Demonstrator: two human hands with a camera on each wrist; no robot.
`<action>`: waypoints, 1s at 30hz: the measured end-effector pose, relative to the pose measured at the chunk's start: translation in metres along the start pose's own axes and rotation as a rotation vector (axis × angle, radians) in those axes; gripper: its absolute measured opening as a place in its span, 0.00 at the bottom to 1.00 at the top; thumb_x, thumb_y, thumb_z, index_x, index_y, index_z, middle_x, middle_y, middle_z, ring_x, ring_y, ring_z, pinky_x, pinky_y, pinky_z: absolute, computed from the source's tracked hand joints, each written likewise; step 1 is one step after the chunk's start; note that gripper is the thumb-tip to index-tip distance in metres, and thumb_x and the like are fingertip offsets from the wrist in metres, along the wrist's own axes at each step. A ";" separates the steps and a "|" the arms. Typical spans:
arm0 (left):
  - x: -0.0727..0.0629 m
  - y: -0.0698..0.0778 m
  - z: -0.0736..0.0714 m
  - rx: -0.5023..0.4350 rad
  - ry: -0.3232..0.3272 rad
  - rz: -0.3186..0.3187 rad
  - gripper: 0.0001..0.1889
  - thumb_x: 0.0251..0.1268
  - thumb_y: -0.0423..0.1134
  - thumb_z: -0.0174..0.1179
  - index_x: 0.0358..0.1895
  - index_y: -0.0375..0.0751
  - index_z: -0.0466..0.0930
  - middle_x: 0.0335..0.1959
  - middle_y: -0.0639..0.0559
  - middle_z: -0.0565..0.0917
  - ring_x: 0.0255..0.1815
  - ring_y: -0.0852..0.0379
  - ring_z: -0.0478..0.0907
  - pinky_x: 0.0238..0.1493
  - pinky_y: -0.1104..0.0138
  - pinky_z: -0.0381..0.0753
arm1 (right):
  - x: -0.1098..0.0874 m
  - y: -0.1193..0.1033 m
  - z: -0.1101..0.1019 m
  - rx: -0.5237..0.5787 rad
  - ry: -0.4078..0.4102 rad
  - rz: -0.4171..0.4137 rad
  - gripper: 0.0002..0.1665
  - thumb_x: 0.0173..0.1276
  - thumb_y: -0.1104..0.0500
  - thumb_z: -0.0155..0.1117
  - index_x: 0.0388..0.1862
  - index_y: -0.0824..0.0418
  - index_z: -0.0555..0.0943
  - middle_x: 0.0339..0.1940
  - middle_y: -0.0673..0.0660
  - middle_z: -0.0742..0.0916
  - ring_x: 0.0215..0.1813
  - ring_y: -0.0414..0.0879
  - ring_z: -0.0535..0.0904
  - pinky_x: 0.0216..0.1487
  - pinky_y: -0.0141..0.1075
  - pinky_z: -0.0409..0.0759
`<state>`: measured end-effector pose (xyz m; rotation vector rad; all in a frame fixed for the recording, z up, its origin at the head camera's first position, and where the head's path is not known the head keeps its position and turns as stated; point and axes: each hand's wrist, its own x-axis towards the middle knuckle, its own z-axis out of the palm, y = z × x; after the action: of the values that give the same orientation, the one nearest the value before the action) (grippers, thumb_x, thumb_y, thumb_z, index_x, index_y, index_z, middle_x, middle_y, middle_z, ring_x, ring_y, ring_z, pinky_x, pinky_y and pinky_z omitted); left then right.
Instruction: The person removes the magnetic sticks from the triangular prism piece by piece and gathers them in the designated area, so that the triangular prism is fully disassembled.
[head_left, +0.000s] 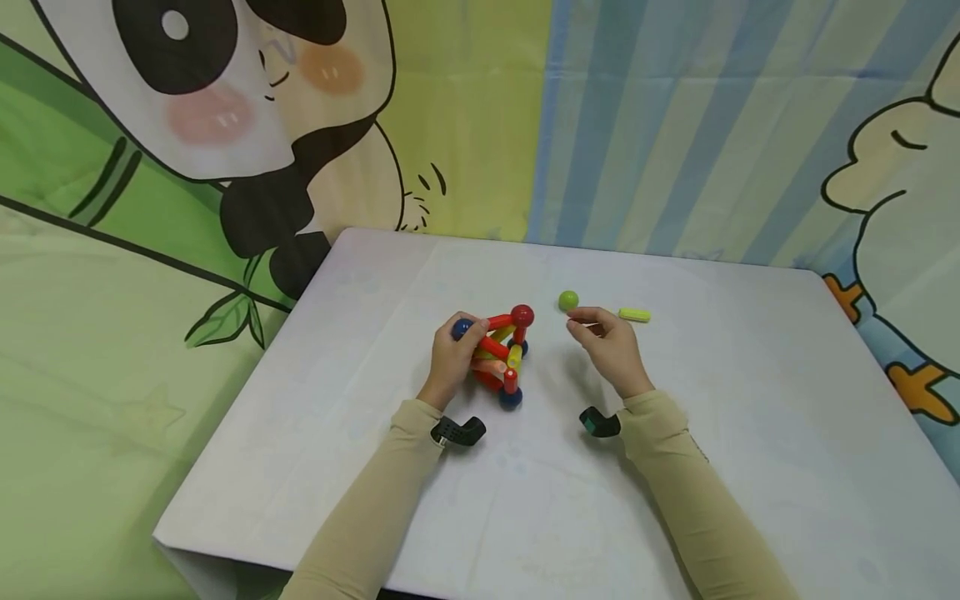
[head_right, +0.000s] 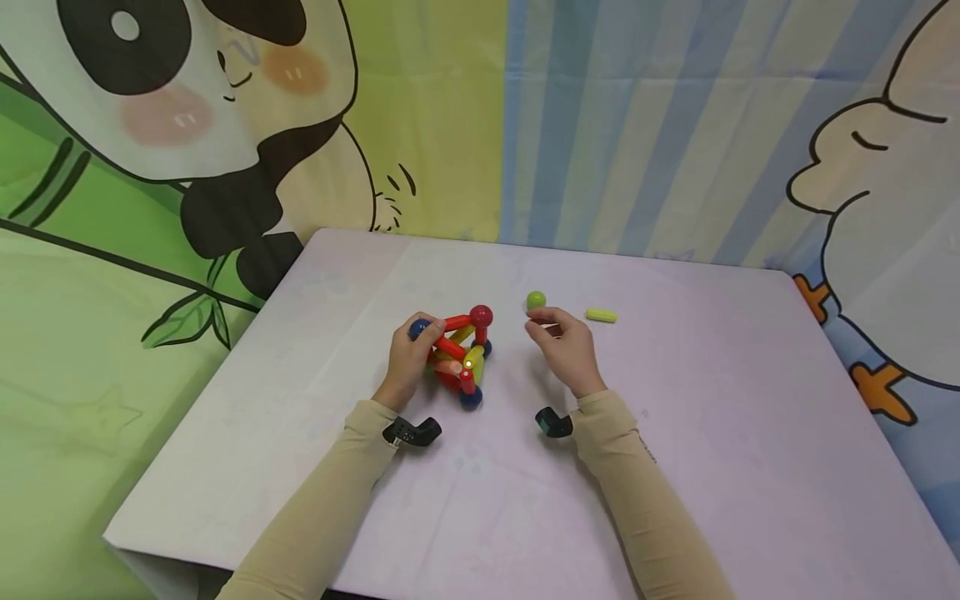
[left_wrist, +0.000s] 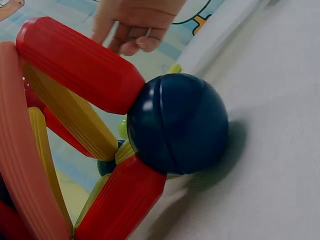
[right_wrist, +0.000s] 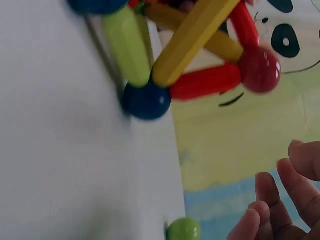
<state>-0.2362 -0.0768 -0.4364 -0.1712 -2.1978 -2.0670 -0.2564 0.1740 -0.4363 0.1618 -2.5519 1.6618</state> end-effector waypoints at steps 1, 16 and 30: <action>-0.001 0.003 0.000 0.002 -0.003 0.005 0.11 0.72 0.39 0.54 0.38 0.33 0.76 0.32 0.51 0.75 0.36 0.59 0.70 0.37 0.64 0.72 | -0.002 -0.005 0.005 0.027 -0.026 -0.006 0.20 0.70 0.50 0.64 0.56 0.59 0.81 0.52 0.56 0.82 0.44 0.48 0.77 0.39 0.34 0.75; 0.004 -0.008 0.001 -0.009 -0.076 0.005 0.10 0.71 0.38 0.54 0.35 0.33 0.75 0.27 0.55 0.72 0.32 0.59 0.67 0.32 0.68 0.67 | -0.010 -0.032 0.036 -0.116 -0.094 -0.251 0.27 0.62 0.59 0.72 0.61 0.55 0.78 0.53 0.55 0.81 0.41 0.49 0.79 0.41 0.40 0.78; 0.014 -0.035 0.003 0.047 -0.045 0.063 0.12 0.68 0.43 0.56 0.32 0.38 0.76 0.26 0.53 0.73 0.30 0.58 0.68 0.27 0.70 0.65 | -0.005 -0.029 0.037 0.064 -0.222 -0.048 0.24 0.71 0.58 0.63 0.65 0.59 0.75 0.54 0.59 0.83 0.48 0.51 0.80 0.47 0.40 0.78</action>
<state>-0.2557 -0.0759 -0.4688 -0.2820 -2.2337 -1.9960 -0.2480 0.1287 -0.4257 0.4317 -2.6246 1.8015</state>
